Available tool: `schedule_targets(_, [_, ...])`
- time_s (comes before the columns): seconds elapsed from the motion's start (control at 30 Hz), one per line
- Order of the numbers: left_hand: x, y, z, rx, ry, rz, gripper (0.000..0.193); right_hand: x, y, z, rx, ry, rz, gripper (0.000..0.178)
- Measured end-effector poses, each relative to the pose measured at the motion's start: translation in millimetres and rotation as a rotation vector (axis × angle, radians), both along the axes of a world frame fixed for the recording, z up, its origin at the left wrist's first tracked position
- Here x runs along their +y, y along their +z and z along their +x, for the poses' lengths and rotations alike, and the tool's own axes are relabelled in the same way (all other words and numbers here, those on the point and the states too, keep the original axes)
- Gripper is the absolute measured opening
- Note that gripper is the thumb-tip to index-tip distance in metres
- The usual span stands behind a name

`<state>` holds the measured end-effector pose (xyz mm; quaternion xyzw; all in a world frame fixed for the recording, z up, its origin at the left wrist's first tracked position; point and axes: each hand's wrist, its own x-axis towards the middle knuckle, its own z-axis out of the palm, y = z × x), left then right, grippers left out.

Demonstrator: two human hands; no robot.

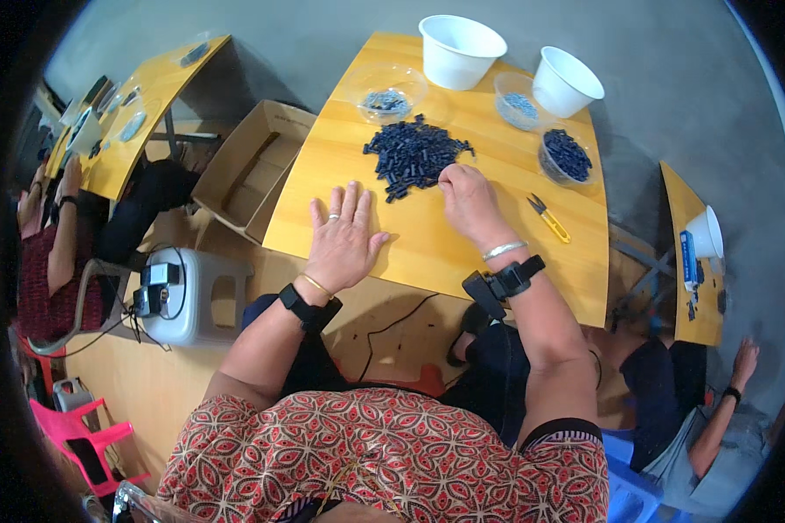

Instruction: Assembling small blue plastic components with metal pins or clips.

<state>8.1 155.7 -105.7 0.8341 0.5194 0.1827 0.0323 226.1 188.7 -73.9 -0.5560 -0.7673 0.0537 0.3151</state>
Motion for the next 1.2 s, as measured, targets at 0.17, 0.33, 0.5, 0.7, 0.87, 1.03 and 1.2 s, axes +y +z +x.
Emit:
schedule_targets(0.17, [-0.4, 0.2, -2.9, -0.016, 0.021, -0.024, 0.066, -10.9, 2.9, -47.1, -0.001, 0.195, -0.008, 0.004])
schedule_targets(0.33, [1.0, -0.7, -0.8, 0.008, 0.011, -0.047, 0.067, -4.8, -2.6, -54.8, -0.103, 0.226, 0.000, 0.006])
schedule_targets(0.5, [-0.1, 1.2, -2.6, 0.000, 0.020, -0.045, 0.067, -0.6, -11.5, -57.9, -0.323, 0.232, 0.065, 0.007])
schedule_targets(0.7, [-2.3, 1.3, -2.9, 0.006, 0.018, 0.003, 0.065, 0.4, -11.6, -56.0, -0.294, 0.225, 0.099, 0.007])
schedule_targets(0.87, [-1.3, 1.8, -2.3, -0.031, 0.005, 0.041, 0.062, -9.9, -9.3, -37.5, 0.113, 0.068, 0.138, 0.005])
schedule_targets(1.03, [0.1, 3.8, 0.8, -0.084, -0.002, 0.024, 0.062, -46.9, -23.8, -30.6, 0.334, -0.036, -0.053, 0.006])
schedule_targets(1.2, [-12.8, 4.0, -1.8, -0.777, -0.082, -0.076, 0.022, -64.1, -13.3, -55.3, 0.439, 0.055, 0.076, 0.006])
